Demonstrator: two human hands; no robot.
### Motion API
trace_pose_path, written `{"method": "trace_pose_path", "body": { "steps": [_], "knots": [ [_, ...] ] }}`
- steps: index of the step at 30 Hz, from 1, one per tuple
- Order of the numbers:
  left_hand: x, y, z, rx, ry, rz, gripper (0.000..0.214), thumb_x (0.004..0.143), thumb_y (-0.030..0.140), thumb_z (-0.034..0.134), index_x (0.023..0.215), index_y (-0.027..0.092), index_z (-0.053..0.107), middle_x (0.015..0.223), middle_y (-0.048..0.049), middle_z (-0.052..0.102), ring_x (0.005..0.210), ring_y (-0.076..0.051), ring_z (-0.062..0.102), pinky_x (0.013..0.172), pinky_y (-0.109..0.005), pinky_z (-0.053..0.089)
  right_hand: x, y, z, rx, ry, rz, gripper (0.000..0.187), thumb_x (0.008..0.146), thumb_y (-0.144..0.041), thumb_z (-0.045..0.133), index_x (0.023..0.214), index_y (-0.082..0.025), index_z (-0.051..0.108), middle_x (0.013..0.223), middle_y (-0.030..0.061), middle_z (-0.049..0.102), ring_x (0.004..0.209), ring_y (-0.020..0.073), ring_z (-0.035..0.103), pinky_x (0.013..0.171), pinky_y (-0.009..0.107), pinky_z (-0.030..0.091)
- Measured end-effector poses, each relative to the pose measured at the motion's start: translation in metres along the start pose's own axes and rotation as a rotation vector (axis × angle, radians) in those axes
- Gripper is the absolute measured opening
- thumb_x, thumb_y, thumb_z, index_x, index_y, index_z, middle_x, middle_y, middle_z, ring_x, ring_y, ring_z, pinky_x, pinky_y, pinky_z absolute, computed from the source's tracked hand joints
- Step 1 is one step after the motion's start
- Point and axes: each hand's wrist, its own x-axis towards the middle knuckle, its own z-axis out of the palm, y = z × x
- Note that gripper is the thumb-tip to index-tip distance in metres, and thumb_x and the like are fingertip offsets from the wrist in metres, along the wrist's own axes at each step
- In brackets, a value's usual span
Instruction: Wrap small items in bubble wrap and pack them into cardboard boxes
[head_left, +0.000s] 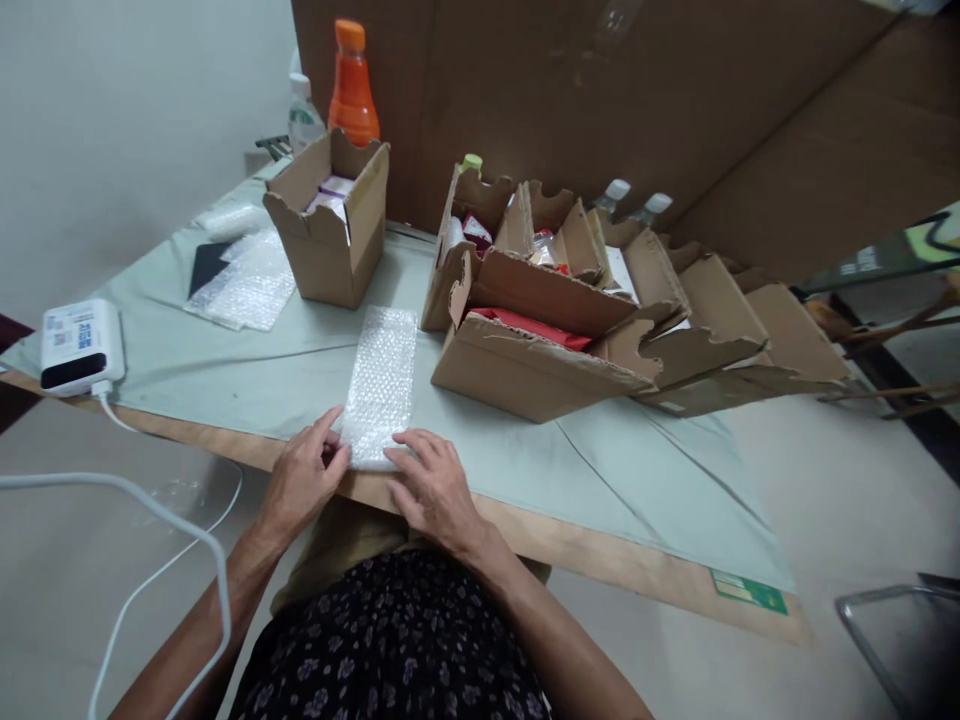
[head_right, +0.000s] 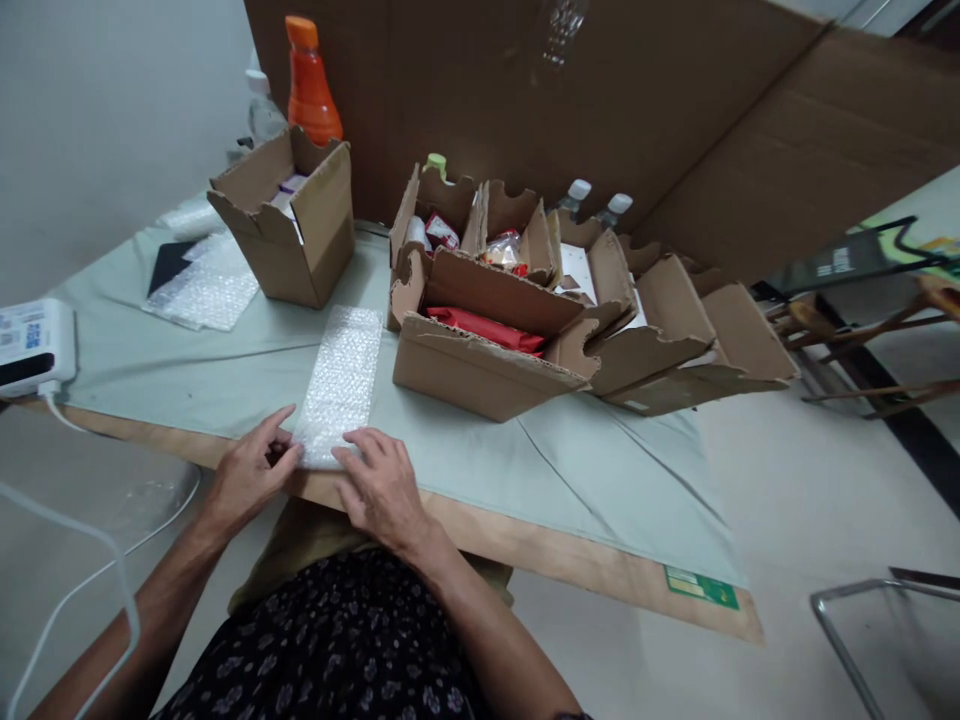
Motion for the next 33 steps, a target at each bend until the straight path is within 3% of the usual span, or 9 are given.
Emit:
{"method": "trace_pose_path", "body": {
  "steps": [4, 7, 10, 14, 17, 21, 24, 29, 33],
  "knots": [
    [-0.002, 0.001, -0.002, 0.067, 0.038, 0.061, 0.046, 0.09, 0.029, 0.055, 0.135, 0.018, 0.058, 0.083, -0.0031, 0.069, 0.077, -0.021, 0.064, 0.078, -0.037, 0.055, 0.007, 0.004, 0.012, -0.085, -0.119, -0.035, 0.03, 0.096, -0.021, 0.06, 0.126, -0.022, 0.065, 0.137, 0.012, 0.064, 0.135, 0.0278, 0.05, 0.103, 0.046, 0.044],
    [-0.008, 0.005, -0.012, 0.085, 0.072, 0.21, 0.043, 0.092, 0.029, 0.057, 0.133, 0.019, 0.059, 0.114, -0.0117, 0.068, 0.104, -0.027, 0.064, 0.094, -0.043, 0.053, 0.015, 0.007, 0.014, -0.071, -0.112, -0.018, 0.024, 0.101, -0.018, 0.053, 0.12, -0.021, 0.068, 0.128, 0.0109, 0.071, 0.127, 0.0248, 0.058, 0.1, 0.043, 0.044],
    [-0.015, 0.01, -0.023, 0.056, -0.005, 0.367, 0.046, 0.091, 0.026, 0.058, 0.137, 0.021, 0.056, 0.138, -0.014, 0.06, 0.128, -0.031, 0.055, 0.108, -0.05, 0.045, 0.021, 0.007, 0.009, 0.01, -0.139, 0.019, 0.024, 0.102, -0.017, 0.053, 0.119, -0.021, 0.069, 0.121, 0.0085, 0.075, 0.114, 0.0218, 0.065, 0.097, 0.039, 0.046],
    [-0.015, 0.009, -0.023, -0.006, -0.059, 0.278, 0.036, 0.094, 0.024, 0.053, 0.129, 0.023, 0.063, 0.103, -0.0064, 0.074, 0.1, -0.024, 0.067, 0.091, -0.04, 0.053, 0.026, 0.007, 0.002, 0.133, -0.153, 0.143, 0.025, 0.101, -0.019, 0.055, 0.121, -0.024, 0.069, 0.116, 0.0041, 0.077, 0.108, 0.0197, 0.067, 0.097, 0.037, 0.047],
    [-0.005, 0.003, -0.013, -0.031, -0.017, 0.144, 0.033, 0.094, 0.03, 0.054, 0.123, 0.02, 0.067, 0.092, -0.005, 0.074, 0.083, -0.021, 0.067, 0.08, -0.035, 0.054, 0.025, 0.008, -0.003, 0.092, -0.01, 0.201, 0.028, 0.099, -0.019, 0.056, 0.124, -0.021, 0.067, 0.122, 0.0083, 0.073, 0.112, 0.0223, 0.064, 0.099, 0.039, 0.047],
    [0.01, -0.003, -0.002, 0.031, 0.017, 0.081, 0.036, 0.091, 0.033, 0.057, 0.122, 0.02, 0.068, 0.082, -0.0028, 0.071, 0.076, -0.021, 0.065, 0.077, -0.035, 0.054, 0.022, 0.01, -0.004, -0.046, 0.027, 0.077, 0.031, 0.095, -0.021, 0.06, 0.126, -0.021, 0.066, 0.132, 0.012, 0.066, 0.125, 0.0273, 0.055, 0.102, 0.044, 0.043],
    [0.014, -0.004, -0.001, 0.068, 0.038, 0.105, 0.033, 0.091, 0.032, 0.057, 0.12, 0.02, 0.068, 0.086, -0.0045, 0.07, 0.081, -0.022, 0.066, 0.081, -0.037, 0.054, 0.024, 0.013, 0.002, -0.076, -0.098, -0.029, 0.033, 0.094, -0.021, 0.063, 0.126, -0.023, 0.066, 0.138, 0.0107, 0.064, 0.135, 0.0289, 0.049, 0.106, 0.047, 0.04],
    [-0.002, 0.0, -0.01, 0.033, 0.078, 0.259, 0.031, 0.096, 0.034, 0.057, 0.122, 0.019, 0.066, 0.119, -0.0121, 0.068, 0.111, -0.027, 0.063, 0.097, -0.043, 0.051, 0.033, 0.017, 0.005, 0.021, -0.147, 0.012, 0.029, 0.098, -0.017, 0.059, 0.124, -0.022, 0.068, 0.122, 0.0072, 0.074, 0.129, 0.0246, 0.055, 0.107, 0.044, 0.039],
    [-0.012, 0.002, -0.015, -0.018, 0.018, 0.278, 0.029, 0.096, 0.027, 0.056, 0.123, 0.021, 0.065, 0.105, -0.0071, 0.073, 0.099, -0.024, 0.066, 0.089, -0.039, 0.053, 0.037, 0.014, -0.002, 0.133, -0.23, 0.079, 0.03, 0.098, -0.021, 0.061, 0.127, -0.024, 0.067, 0.116, 0.0046, 0.076, 0.112, 0.0202, 0.063, 0.104, 0.039, 0.043]
  ]
}}
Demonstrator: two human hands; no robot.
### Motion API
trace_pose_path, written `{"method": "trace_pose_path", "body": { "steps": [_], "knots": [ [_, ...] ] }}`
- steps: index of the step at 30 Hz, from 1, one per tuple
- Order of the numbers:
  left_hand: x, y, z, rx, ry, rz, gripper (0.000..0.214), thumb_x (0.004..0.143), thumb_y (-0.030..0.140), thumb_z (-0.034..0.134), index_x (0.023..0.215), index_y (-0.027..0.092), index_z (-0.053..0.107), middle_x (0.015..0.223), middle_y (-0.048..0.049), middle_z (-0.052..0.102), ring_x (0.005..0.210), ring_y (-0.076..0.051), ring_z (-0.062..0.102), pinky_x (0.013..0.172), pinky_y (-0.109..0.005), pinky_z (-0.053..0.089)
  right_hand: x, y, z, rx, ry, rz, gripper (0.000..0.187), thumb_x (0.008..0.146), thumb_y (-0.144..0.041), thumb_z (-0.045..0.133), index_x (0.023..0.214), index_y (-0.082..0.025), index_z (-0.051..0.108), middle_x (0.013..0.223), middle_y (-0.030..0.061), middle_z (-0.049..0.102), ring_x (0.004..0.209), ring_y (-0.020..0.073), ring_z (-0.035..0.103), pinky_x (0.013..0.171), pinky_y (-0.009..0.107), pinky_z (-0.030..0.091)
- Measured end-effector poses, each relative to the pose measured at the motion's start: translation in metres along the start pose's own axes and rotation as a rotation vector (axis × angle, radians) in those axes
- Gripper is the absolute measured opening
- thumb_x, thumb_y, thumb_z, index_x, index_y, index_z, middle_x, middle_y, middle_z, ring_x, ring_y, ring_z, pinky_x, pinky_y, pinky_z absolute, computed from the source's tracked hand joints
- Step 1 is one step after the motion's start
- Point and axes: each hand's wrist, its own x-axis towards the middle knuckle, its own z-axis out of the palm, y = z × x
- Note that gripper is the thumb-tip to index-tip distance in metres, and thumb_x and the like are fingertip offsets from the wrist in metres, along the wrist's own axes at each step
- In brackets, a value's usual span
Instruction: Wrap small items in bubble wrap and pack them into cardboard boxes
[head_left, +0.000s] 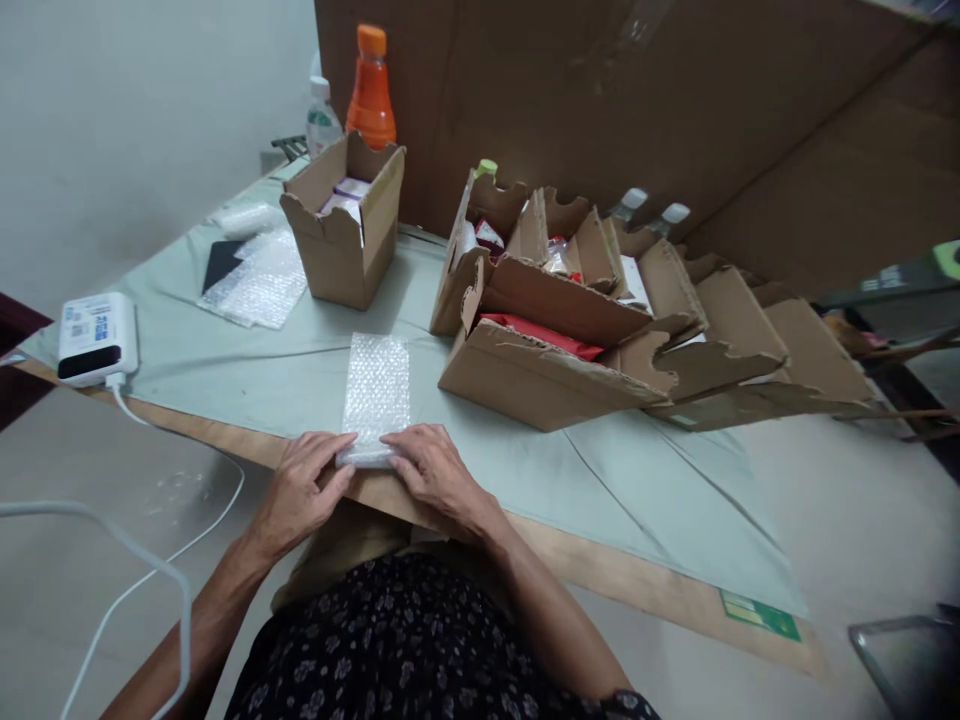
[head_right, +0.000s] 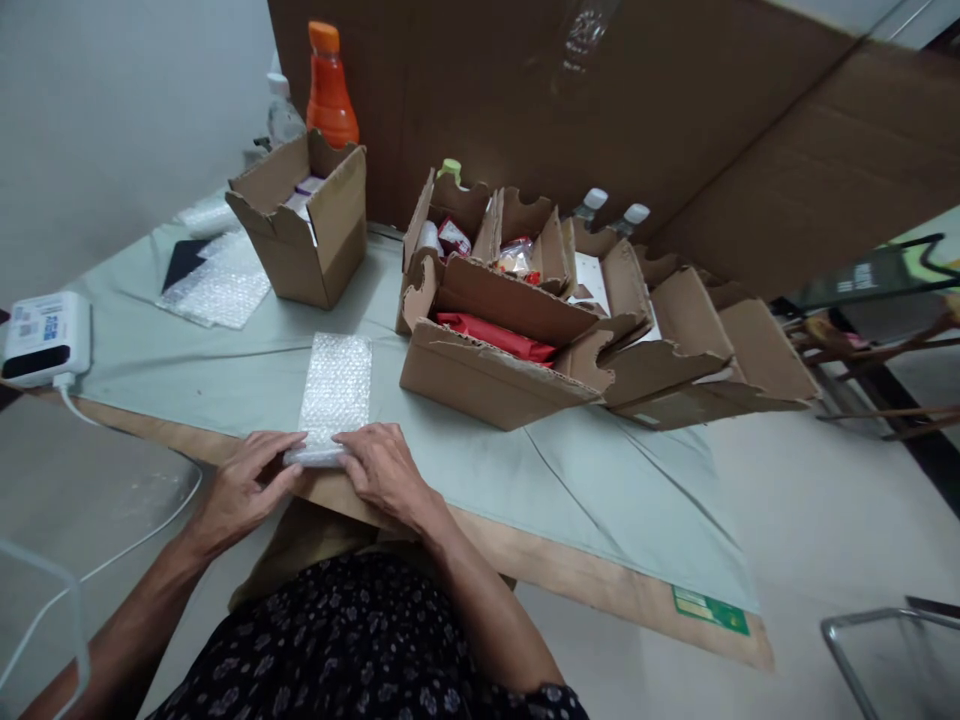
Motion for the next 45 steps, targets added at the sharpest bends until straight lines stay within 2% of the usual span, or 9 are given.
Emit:
{"method": "trace_pose_path", "body": {
  "steps": [7, 11, 17, 20, 26, 30, 34, 40, 45],
  "knots": [
    [0.016, -0.009, 0.009, 0.081, 0.039, -0.144, 0.03, 0.095, 0.033, 0.055, 0.117, 0.019, 0.069, 0.095, -0.0067, 0.074, 0.086, -0.024, 0.066, 0.083, -0.039, 0.056, -0.006, -0.001, -0.001, -0.159, 0.206, 0.009, 0.036, 0.095, -0.027, 0.065, 0.131, -0.023, 0.064, 0.138, 0.0116, 0.063, 0.126, 0.0281, 0.054, 0.104, 0.046, 0.043],
    [0.019, -0.013, 0.014, 0.147, 0.091, -0.108, 0.03, 0.097, 0.035, 0.053, 0.117, 0.019, 0.068, 0.104, -0.0105, 0.071, 0.098, -0.027, 0.065, 0.09, -0.043, 0.053, -0.005, 0.004, 0.003, -0.23, 0.102, -0.1, 0.04, 0.092, -0.023, 0.068, 0.131, -0.022, 0.063, 0.143, 0.0128, 0.06, 0.135, 0.0301, 0.049, 0.106, 0.048, 0.041],
    [0.003, -0.002, 0.004, 0.049, 0.026, 0.046, 0.035, 0.095, 0.031, 0.061, 0.129, 0.02, 0.06, 0.117, -0.0102, 0.069, 0.109, -0.026, 0.062, 0.097, -0.043, 0.05, -0.003, 0.003, 0.002, -0.093, 0.064, -0.04, 0.027, 0.097, -0.018, 0.062, 0.122, -0.024, 0.068, 0.115, 0.0045, 0.076, 0.118, 0.022, 0.061, 0.105, 0.042, 0.042],
    [0.003, 0.0, 0.003, 0.038, -0.016, -0.001, 0.033, 0.097, 0.028, 0.057, 0.129, 0.02, 0.061, 0.106, -0.0075, 0.072, 0.1, -0.025, 0.064, 0.09, -0.041, 0.052, -0.008, -0.001, -0.001, -0.054, 0.067, 0.0, 0.028, 0.098, -0.022, 0.061, 0.126, -0.024, 0.066, 0.117, 0.0045, 0.075, 0.112, 0.021, 0.063, 0.102, 0.041, 0.044],
    [0.022, -0.013, 0.016, 0.131, 0.045, -0.086, 0.033, 0.098, 0.036, 0.053, 0.121, 0.017, 0.066, 0.106, -0.0109, 0.071, 0.1, -0.029, 0.063, 0.091, -0.045, 0.052, -0.007, 0.0, -0.001, -0.175, 0.146, -0.053, 0.047, 0.091, -0.03, 0.071, 0.136, -0.022, 0.06, 0.144, 0.0131, 0.059, 0.131, 0.0291, 0.051, 0.107, 0.047, 0.041],
    [0.019, -0.009, 0.012, 0.093, 0.093, -0.045, 0.034, 0.096, 0.036, 0.056, 0.122, 0.016, 0.065, 0.116, -0.0133, 0.067, 0.109, -0.029, 0.062, 0.097, -0.044, 0.051, -0.001, 0.003, 0.002, -0.171, 0.06, -0.068, 0.04, 0.093, -0.022, 0.068, 0.132, -0.024, 0.063, 0.133, 0.0104, 0.068, 0.132, 0.0279, 0.051, 0.108, 0.048, 0.04],
    [0.006, -0.001, 0.003, 0.005, 0.001, -0.012, 0.037, 0.095, 0.029, 0.058, 0.131, 0.018, 0.06, 0.111, -0.0086, 0.071, 0.106, -0.025, 0.063, 0.094, -0.04, 0.051, -0.004, 0.002, 0.0, -0.008, 0.042, -0.034, 0.036, 0.095, -0.023, 0.066, 0.131, -0.024, 0.065, 0.118, 0.0062, 0.075, 0.114, 0.0224, 0.063, 0.104, 0.041, 0.044],
    [0.02, -0.009, 0.012, 0.113, 0.062, -0.11, 0.034, 0.097, 0.037, 0.054, 0.12, 0.016, 0.067, 0.104, -0.0112, 0.072, 0.099, -0.028, 0.063, 0.091, -0.042, 0.051, -0.007, -0.004, -0.001, -0.138, 0.197, 0.018, 0.035, 0.096, -0.03, 0.064, 0.13, -0.021, 0.064, 0.132, 0.0119, 0.067, 0.12, 0.0272, 0.058, 0.101, 0.044, 0.044],
    [0.027, -0.013, 0.015, 0.058, 0.138, -0.234, 0.042, 0.094, 0.046, 0.053, 0.117, 0.014, 0.069, 0.106, -0.0144, 0.07, 0.104, -0.031, 0.063, 0.097, -0.05, 0.049, 0.007, -0.003, 0.006, -0.219, 0.042, -0.12, 0.04, 0.093, -0.027, 0.068, 0.133, -0.022, 0.062, 0.139, 0.0132, 0.063, 0.13, 0.0291, 0.051, 0.105, 0.048, 0.04]
  ]
}}
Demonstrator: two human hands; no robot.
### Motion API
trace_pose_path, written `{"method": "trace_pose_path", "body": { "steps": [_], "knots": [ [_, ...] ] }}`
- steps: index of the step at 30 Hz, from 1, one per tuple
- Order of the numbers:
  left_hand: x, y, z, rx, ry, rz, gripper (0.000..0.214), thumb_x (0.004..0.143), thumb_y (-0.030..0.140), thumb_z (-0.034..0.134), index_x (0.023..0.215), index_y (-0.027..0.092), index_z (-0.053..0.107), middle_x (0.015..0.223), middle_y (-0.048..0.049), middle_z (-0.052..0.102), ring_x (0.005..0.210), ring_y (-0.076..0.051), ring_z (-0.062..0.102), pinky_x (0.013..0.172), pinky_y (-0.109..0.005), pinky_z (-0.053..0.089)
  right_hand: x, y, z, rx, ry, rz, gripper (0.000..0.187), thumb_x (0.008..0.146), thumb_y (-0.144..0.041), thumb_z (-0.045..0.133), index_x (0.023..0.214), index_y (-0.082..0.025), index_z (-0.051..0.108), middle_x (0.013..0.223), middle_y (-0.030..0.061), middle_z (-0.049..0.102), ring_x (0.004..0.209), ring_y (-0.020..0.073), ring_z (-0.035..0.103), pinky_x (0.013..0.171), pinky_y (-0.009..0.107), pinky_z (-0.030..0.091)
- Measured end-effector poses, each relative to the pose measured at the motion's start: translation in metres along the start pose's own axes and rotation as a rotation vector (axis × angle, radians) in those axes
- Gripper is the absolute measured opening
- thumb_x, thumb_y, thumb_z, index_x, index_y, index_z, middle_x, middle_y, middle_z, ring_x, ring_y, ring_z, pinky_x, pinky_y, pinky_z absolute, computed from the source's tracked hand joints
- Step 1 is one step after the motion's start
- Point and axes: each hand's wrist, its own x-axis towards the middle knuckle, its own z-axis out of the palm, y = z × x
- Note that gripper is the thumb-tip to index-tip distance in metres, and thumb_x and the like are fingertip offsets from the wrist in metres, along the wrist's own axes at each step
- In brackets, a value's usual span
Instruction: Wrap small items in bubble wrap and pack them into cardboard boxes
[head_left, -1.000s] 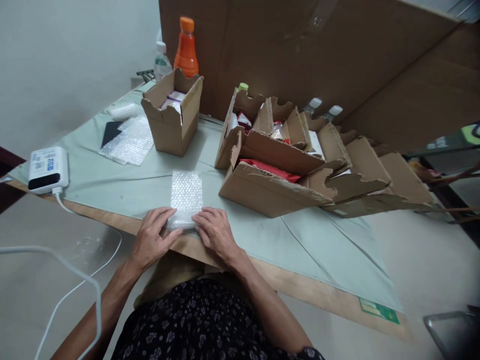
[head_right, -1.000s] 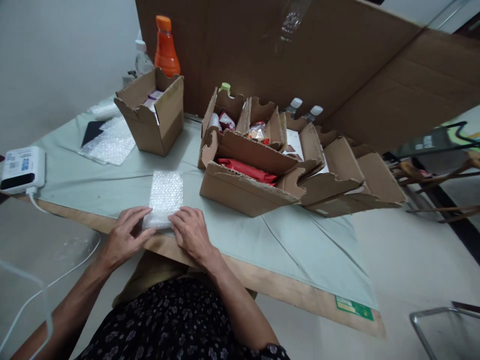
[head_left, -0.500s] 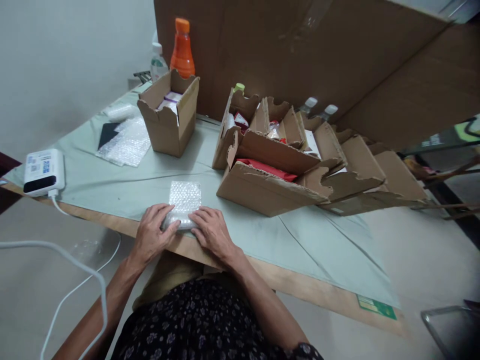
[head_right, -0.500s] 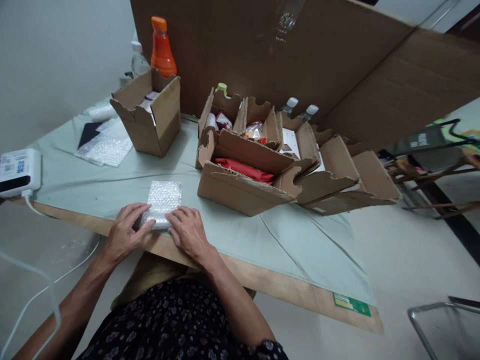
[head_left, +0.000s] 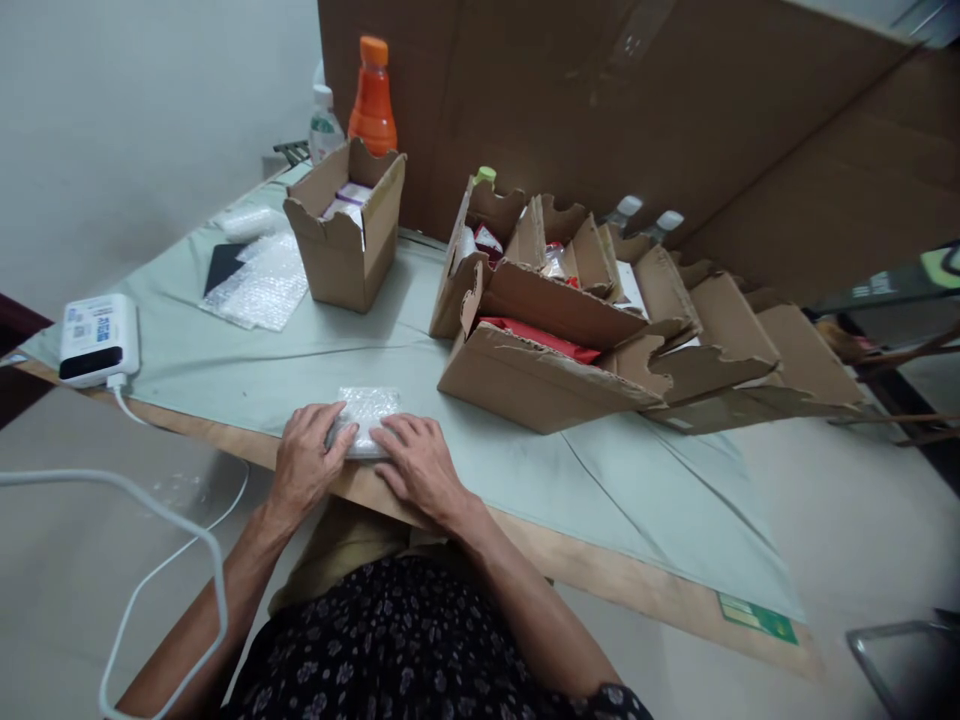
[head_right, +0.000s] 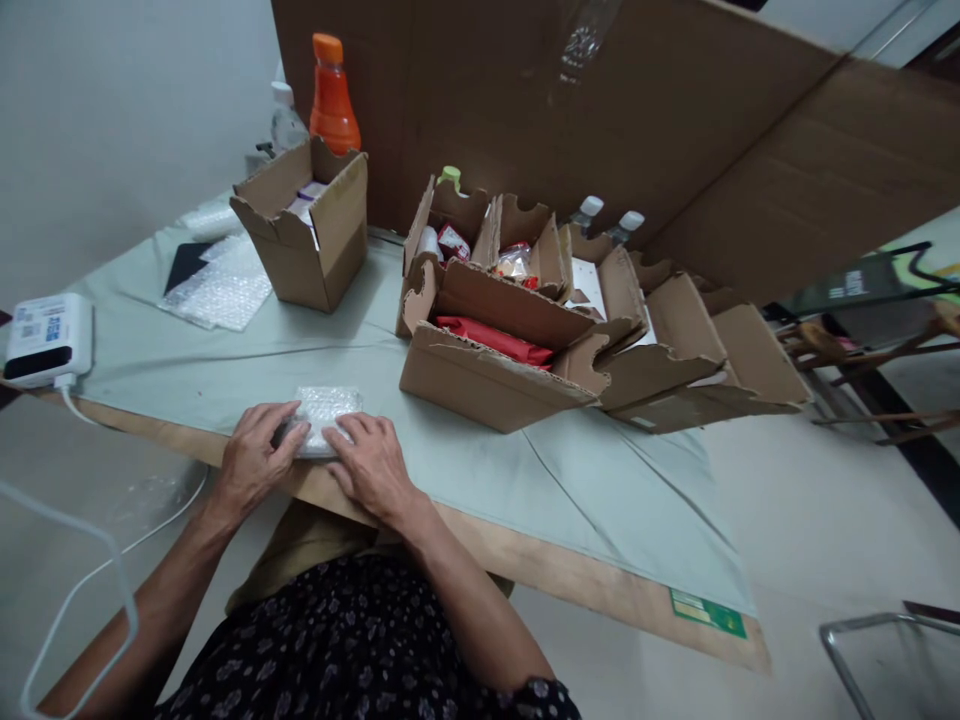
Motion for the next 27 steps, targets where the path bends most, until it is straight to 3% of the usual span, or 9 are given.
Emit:
{"method": "trace_pose_path", "body": {
  "steps": [2, 5, 9, 13, 17, 20, 22, 24, 27],
  "knots": [
    [-0.007, 0.003, -0.003, -0.151, 0.052, -0.15, 0.049, 0.091, 0.048, 0.058, 0.127, 0.014, 0.064, 0.113, -0.0148, 0.069, 0.106, -0.03, 0.064, 0.097, -0.049, 0.051, 0.007, 0.001, 0.002, 0.062, 0.012, 0.074, 0.035, 0.095, -0.024, 0.065, 0.13, -0.022, 0.064, 0.128, 0.0111, 0.07, 0.124, 0.0272, 0.056, 0.105, 0.047, 0.04],
    [-0.024, 0.016, -0.006, -0.571, 0.111, -0.438, 0.066, 0.086, 0.046, 0.068, 0.143, 0.018, 0.049, 0.129, -0.0148, 0.065, 0.115, -0.027, 0.065, 0.101, -0.044, 0.052, 0.009, -0.002, 0.002, 0.238, 0.103, 0.241, 0.033, 0.096, -0.025, 0.065, 0.128, -0.022, 0.066, 0.125, 0.0096, 0.072, 0.115, 0.0249, 0.062, 0.103, 0.043, 0.043],
    [-0.036, 0.045, 0.002, -1.09, 0.014, -0.609, 0.071, 0.078, 0.039, 0.078, 0.14, 0.019, 0.051, 0.132, -0.0126, 0.066, 0.124, -0.027, 0.062, 0.106, -0.04, 0.049, -0.002, -0.016, 0.0, 0.454, 0.149, 0.336, 0.028, 0.099, -0.029, 0.058, 0.125, -0.022, 0.068, 0.119, 0.0075, 0.074, 0.108, 0.0234, 0.065, 0.099, 0.041, 0.047],
    [-0.035, 0.059, 0.008, -1.165, -0.045, -0.567, 0.055, 0.079, 0.036, 0.078, 0.128, 0.02, 0.059, 0.12, -0.0075, 0.071, 0.113, -0.022, 0.066, 0.098, -0.031, 0.053, -0.018, -0.021, -0.007, 0.403, 0.236, 0.354, 0.026, 0.095, -0.036, 0.063, 0.116, -0.023, 0.071, 0.122, 0.0101, 0.069, 0.115, 0.0268, 0.061, 0.103, 0.046, 0.044],
    [-0.036, 0.058, 0.0, -1.062, -0.266, -0.479, 0.051, 0.082, 0.036, 0.076, 0.127, 0.019, 0.059, 0.112, -0.0075, 0.073, 0.099, -0.021, 0.07, 0.085, -0.027, 0.055, -0.033, -0.014, -0.029, 0.666, 0.186, 0.371, 0.063, 0.086, -0.05, 0.071, 0.141, -0.023, 0.055, 0.143, 0.0128, 0.056, 0.118, 0.0257, 0.06, 0.103, 0.044, 0.046],
    [-0.04, 0.064, -0.002, -0.956, -0.444, -0.415, 0.055, 0.081, 0.036, 0.076, 0.129, 0.018, 0.059, 0.118, -0.0103, 0.071, 0.103, -0.023, 0.07, 0.087, -0.029, 0.056, -0.042, -0.012, -0.045, 0.862, 0.078, 0.376, 0.081, 0.079, -0.05, 0.079, 0.148, -0.021, 0.047, 0.138, 0.0121, 0.06, 0.112, 0.0231, 0.061, 0.097, 0.038, 0.049],
    [-0.043, 0.069, 0.001, -0.874, -0.483, -0.369, 0.058, 0.083, 0.035, 0.074, 0.136, 0.021, 0.054, 0.122, -0.01, 0.069, 0.106, -0.023, 0.069, 0.091, -0.031, 0.056, -0.048, -0.013, -0.055, 0.84, 0.066, 0.401, 0.069, 0.077, -0.041, 0.081, 0.137, -0.019, 0.057, 0.121, 0.0081, 0.068, 0.103, 0.0208, 0.062, 0.091, 0.034, 0.05],
    [-0.044, 0.073, 0.004, -0.788, -0.506, -0.3, 0.058, 0.085, 0.033, 0.071, 0.139, 0.023, 0.052, 0.119, -0.0086, 0.069, 0.103, -0.022, 0.069, 0.091, -0.033, 0.056, -0.054, -0.015, -0.067, 0.771, 0.057, 0.426, 0.042, 0.079, -0.033, 0.078, 0.117, -0.019, 0.067, 0.1, 0.0025, 0.07, 0.09, 0.0175, 0.062, 0.081, 0.029, 0.049],
    [-0.034, 0.08, 0.006, -0.688, -0.52, -0.073, 0.059, 0.083, 0.032, 0.073, 0.138, 0.025, 0.055, 0.118, -0.0083, 0.068, 0.108, -0.024, 0.067, 0.096, -0.037, 0.055, -0.068, -0.016, -0.098, 0.659, 0.038, 0.388, 0.024, 0.078, -0.022, 0.076, 0.1, -0.02, 0.068, 0.088, -0.0014, 0.069, 0.08, 0.0151, 0.061, 0.071, 0.024, 0.047]
  ]
}}
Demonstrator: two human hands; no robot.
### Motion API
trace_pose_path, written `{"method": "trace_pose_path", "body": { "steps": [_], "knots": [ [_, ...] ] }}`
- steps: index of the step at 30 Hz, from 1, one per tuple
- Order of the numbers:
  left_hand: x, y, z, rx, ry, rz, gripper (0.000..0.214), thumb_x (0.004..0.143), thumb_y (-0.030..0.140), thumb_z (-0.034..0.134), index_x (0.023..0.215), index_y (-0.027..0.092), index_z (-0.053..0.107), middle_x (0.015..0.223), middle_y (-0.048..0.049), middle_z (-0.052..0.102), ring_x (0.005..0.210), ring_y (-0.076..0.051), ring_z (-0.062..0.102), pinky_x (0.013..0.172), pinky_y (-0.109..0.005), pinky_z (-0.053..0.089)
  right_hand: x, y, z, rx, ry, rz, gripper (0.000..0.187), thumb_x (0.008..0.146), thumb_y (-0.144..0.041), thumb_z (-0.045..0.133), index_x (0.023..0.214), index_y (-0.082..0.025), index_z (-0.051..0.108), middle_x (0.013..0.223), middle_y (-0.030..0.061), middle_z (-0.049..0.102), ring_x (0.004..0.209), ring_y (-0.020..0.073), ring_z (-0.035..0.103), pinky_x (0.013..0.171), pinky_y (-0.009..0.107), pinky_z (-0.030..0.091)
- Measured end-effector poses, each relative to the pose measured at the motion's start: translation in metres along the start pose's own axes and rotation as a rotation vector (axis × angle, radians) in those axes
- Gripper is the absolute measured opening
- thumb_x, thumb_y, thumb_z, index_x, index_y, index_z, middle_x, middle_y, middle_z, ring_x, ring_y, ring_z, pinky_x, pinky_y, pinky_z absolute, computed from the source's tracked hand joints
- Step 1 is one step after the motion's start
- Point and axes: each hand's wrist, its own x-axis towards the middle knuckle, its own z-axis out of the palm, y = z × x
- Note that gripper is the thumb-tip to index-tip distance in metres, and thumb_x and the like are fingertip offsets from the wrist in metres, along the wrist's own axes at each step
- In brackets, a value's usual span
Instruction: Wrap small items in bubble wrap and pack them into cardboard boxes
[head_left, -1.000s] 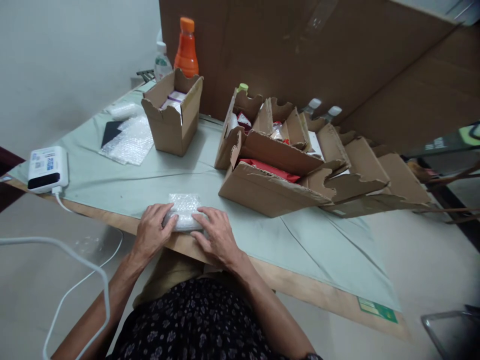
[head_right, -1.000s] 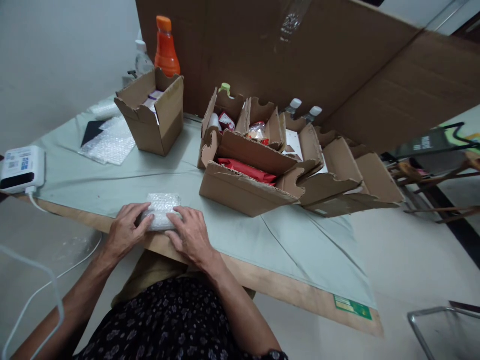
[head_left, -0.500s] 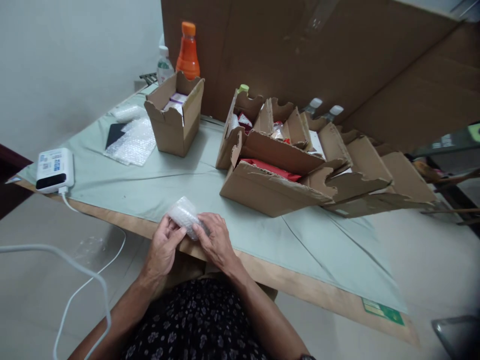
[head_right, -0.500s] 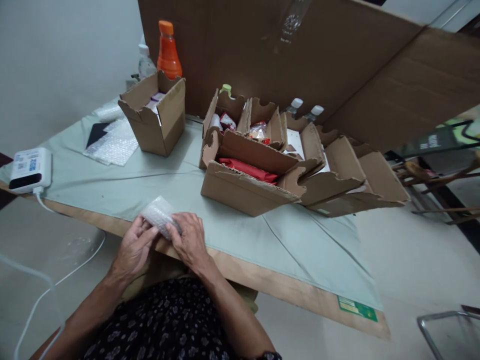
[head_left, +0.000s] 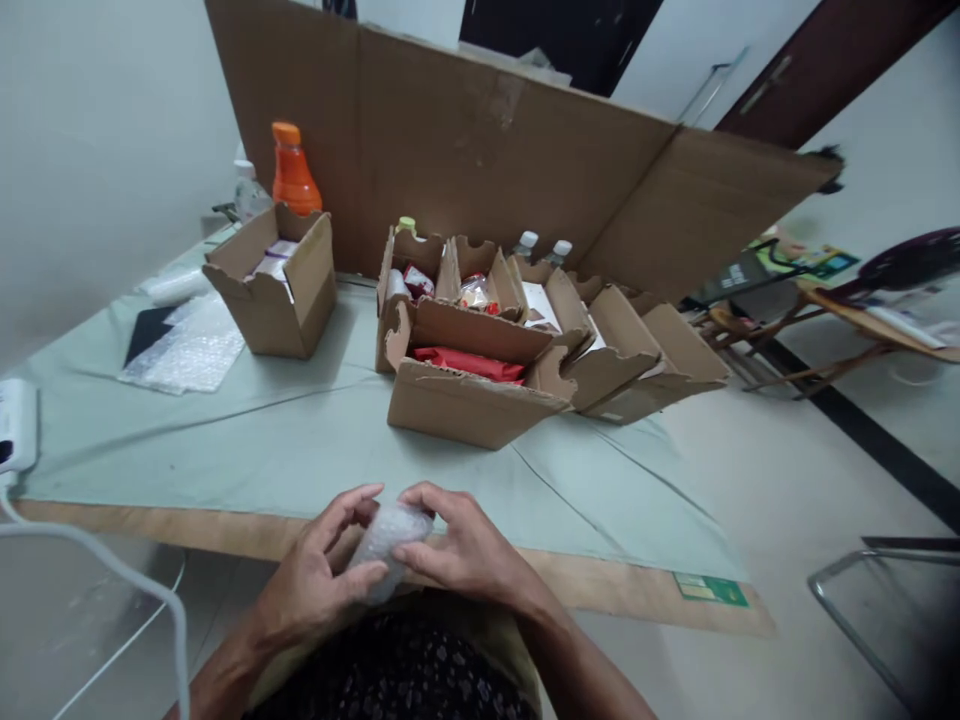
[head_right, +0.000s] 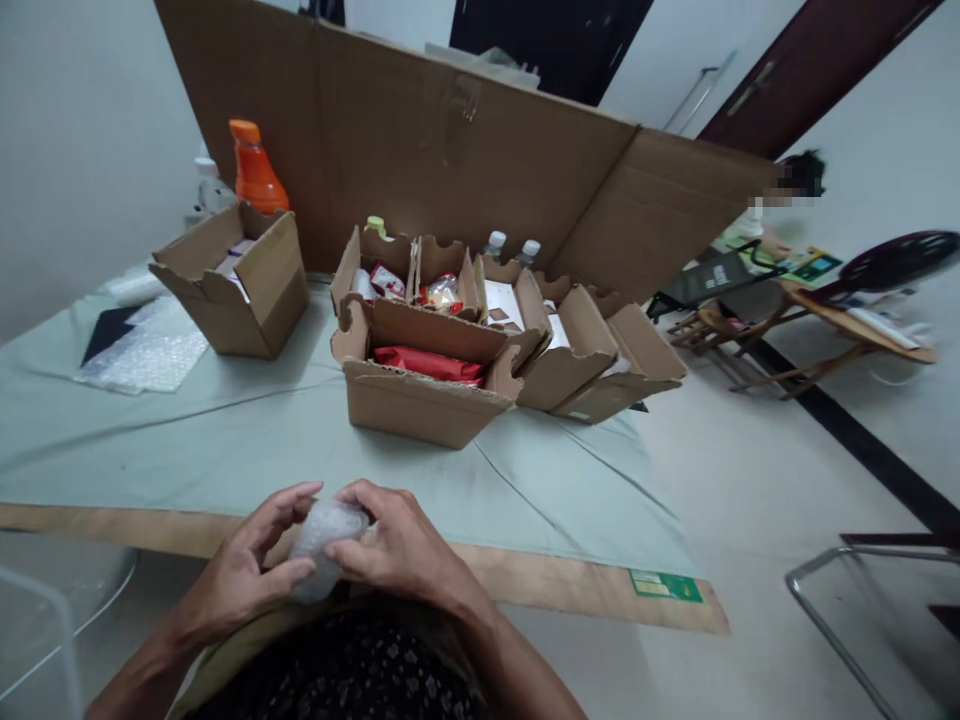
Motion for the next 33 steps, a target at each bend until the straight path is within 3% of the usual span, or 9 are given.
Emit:
{"method": "trace_pose_path", "body": {
  "steps": [5, 9, 11, 14, 16, 23, 28, 31, 33],
  "knots": [
    [0.057, 0.034, 0.002, 0.3, 0.283, 0.396, 0.06, 0.089, 0.029, 0.068, 0.146, 0.03, 0.048, 0.141, -0.0109, 0.056, 0.12, -0.028, 0.06, 0.104, -0.045, 0.051, -0.024, -0.033, -0.081, -0.23, 0.205, -0.219, 0.023, 0.083, -0.017, 0.07, 0.105, -0.024, 0.066, 0.096, 0.0007, 0.072, 0.083, 0.0158, 0.066, 0.076, 0.025, 0.052],
    [0.11, 0.058, 0.014, 0.423, 0.449, 0.514, 0.067, 0.086, 0.029, 0.071, 0.148, 0.028, 0.044, 0.161, -0.0139, 0.035, 0.142, -0.034, 0.044, 0.112, -0.054, 0.045, -0.011, -0.045, -0.144, -0.355, 0.642, -0.335, 0.025, 0.083, -0.024, 0.076, 0.105, -0.025, 0.065, 0.098, 0.0032, 0.07, 0.086, 0.0188, 0.067, 0.075, 0.03, 0.054],
    [0.125, 0.06, 0.021, 0.411, 0.472, 0.524, 0.049, 0.087, 0.026, 0.069, 0.134, 0.026, 0.057, 0.161, -0.0126, 0.034, 0.143, -0.034, 0.043, 0.114, -0.054, 0.043, 0.009, -0.045, -0.162, -0.36, 0.742, -0.35, 0.024, 0.081, -0.029, 0.078, 0.101, -0.023, 0.065, 0.092, 0.0021, 0.068, 0.078, 0.0168, 0.064, 0.067, 0.028, 0.053],
    [0.13, 0.054, 0.029, 0.347, 0.502, 0.533, 0.015, 0.087, 0.018, 0.065, 0.1, 0.023, 0.068, 0.156, -0.0098, 0.043, 0.139, -0.033, 0.049, 0.112, -0.052, 0.046, 0.046, -0.043, -0.174, -0.382, 0.612, -0.354, 0.019, 0.084, -0.028, 0.072, 0.099, -0.02, 0.064, 0.086, 0.0, 0.066, 0.071, 0.0134, 0.06, 0.062, 0.025, 0.048],
    [0.128, 0.048, 0.032, 0.281, 0.497, 0.524, 0.011, 0.085, 0.014, 0.064, 0.092, 0.022, 0.066, 0.154, -0.0083, 0.045, 0.137, -0.033, 0.052, 0.109, -0.05, 0.05, 0.07, -0.042, -0.175, -0.469, 0.468, -0.353, 0.017, 0.084, -0.024, 0.07, 0.1, -0.02, 0.065, 0.082, -0.0021, 0.065, 0.068, 0.0115, 0.057, 0.061, 0.023, 0.045],
    [0.124, 0.036, 0.037, 0.16, 0.466, 0.488, 0.019, 0.083, 0.01, 0.064, 0.094, 0.024, 0.066, 0.155, -0.0051, 0.045, 0.134, -0.032, 0.055, 0.107, -0.051, 0.05, 0.147, -0.029, -0.154, -0.821, -0.103, -0.481, 0.024, 0.086, -0.008, 0.062, 0.105, -0.021, 0.068, 0.102, 0.0027, 0.073, 0.092, 0.0182, 0.066, 0.08, 0.029, 0.048],
    [0.125, 0.031, 0.039, 0.156, 0.473, 0.439, 0.013, 0.083, 0.016, 0.065, 0.092, 0.025, 0.067, 0.152, -0.0058, 0.048, 0.133, -0.033, 0.055, 0.109, -0.054, 0.05, 0.18, -0.006, -0.125, -1.04, -0.44, -0.436, 0.027, 0.087, -0.002, 0.061, 0.101, -0.021, 0.073, 0.104, 0.0048, 0.076, 0.093, 0.0214, 0.069, 0.073, 0.03, 0.048],
    [0.125, 0.03, 0.04, 0.166, 0.455, 0.455, 0.015, 0.084, 0.015, 0.065, 0.095, 0.026, 0.067, 0.152, -0.0056, 0.048, 0.132, -0.032, 0.056, 0.11, -0.054, 0.049, 0.178, -0.009, -0.125, -1.061, -0.495, -0.426, 0.037, 0.082, 0.0, 0.063, 0.112, -0.02, 0.073, 0.117, 0.0075, 0.074, 0.103, 0.025, 0.07, 0.078, 0.034, 0.051],
    [0.124, 0.03, 0.04, 0.131, 0.476, 0.462, 0.029, 0.084, 0.015, 0.067, 0.11, 0.027, 0.065, 0.155, -0.0071, 0.045, 0.134, -0.032, 0.054, 0.111, -0.054, 0.047, 0.161, -0.021, -0.137, -1.044, -0.386, -0.429, 0.044, 0.081, 0.0, 0.063, 0.119, -0.021, 0.071, 0.127, 0.0083, 0.071, 0.108, 0.0268, 0.069, 0.085, 0.038, 0.052]
  ]
}}
